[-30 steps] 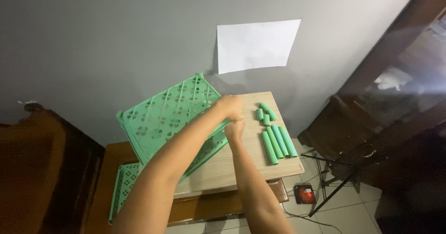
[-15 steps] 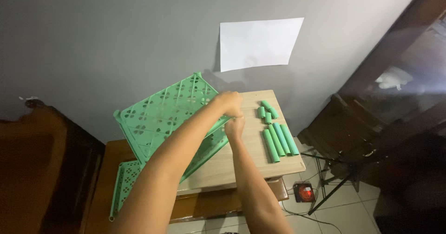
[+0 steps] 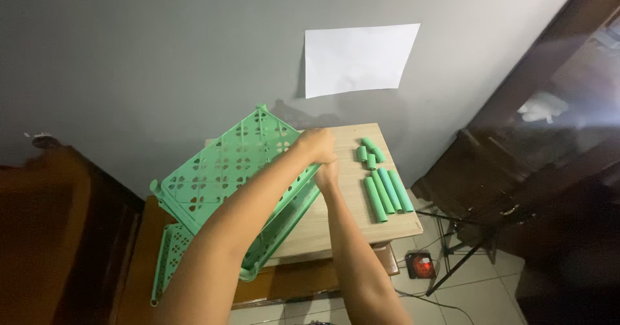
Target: The person assembles a green plastic stool by inserting cylindrical legs into a perforated seat base. They then stack a second identical seat on top and continue inserting legs to form a two-tier structure.
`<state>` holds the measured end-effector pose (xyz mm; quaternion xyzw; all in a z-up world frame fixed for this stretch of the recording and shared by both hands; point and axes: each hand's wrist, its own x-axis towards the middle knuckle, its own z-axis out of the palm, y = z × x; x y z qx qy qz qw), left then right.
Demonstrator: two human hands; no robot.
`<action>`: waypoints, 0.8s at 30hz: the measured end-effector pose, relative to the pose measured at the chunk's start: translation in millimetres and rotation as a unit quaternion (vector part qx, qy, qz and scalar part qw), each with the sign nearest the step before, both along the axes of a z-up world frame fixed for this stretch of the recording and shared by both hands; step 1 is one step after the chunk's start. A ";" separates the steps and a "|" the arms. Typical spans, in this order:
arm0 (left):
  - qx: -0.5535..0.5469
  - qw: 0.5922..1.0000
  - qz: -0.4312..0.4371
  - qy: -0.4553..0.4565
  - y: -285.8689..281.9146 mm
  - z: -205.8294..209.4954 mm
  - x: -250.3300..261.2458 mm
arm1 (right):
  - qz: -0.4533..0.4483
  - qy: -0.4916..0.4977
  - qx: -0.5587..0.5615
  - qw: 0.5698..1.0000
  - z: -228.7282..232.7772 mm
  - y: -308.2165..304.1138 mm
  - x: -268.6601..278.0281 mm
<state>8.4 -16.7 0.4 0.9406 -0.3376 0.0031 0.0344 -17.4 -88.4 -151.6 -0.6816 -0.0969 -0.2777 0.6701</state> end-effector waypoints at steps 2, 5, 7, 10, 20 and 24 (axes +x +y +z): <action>-0.003 1.000 0.011 0.008 2.0 6.3 -3.3 | 0.020 -0.047 0.025 0.998 -5.1 1.8 -5.0; -0.030 0.999 0.015 0.005 8.4 30.7 0.5 | -0.124 0.165 -0.004 0.979 -16.5 2.1 -15.7; -0.063 0.996 -0.003 -0.056 19.3 61.3 14.0 | -0.095 0.173 0.017 0.980 -17.1 -7.0 -12.8; -0.072 0.995 -0.017 -0.069 35.4 94.6 12.3 | -0.077 0.194 0.045 0.977 -15.8 -9.8 -16.9; -0.025 0.998 -0.042 -0.037 29.5 121.0 -18.9 | -0.065 0.212 0.024 0.975 1.4 -11.4 -28.3; 0.008 0.997 -0.072 -0.034 -5.3 94.9 -28.3 | -0.070 0.224 0.047 0.971 11.9 -3.6 -31.0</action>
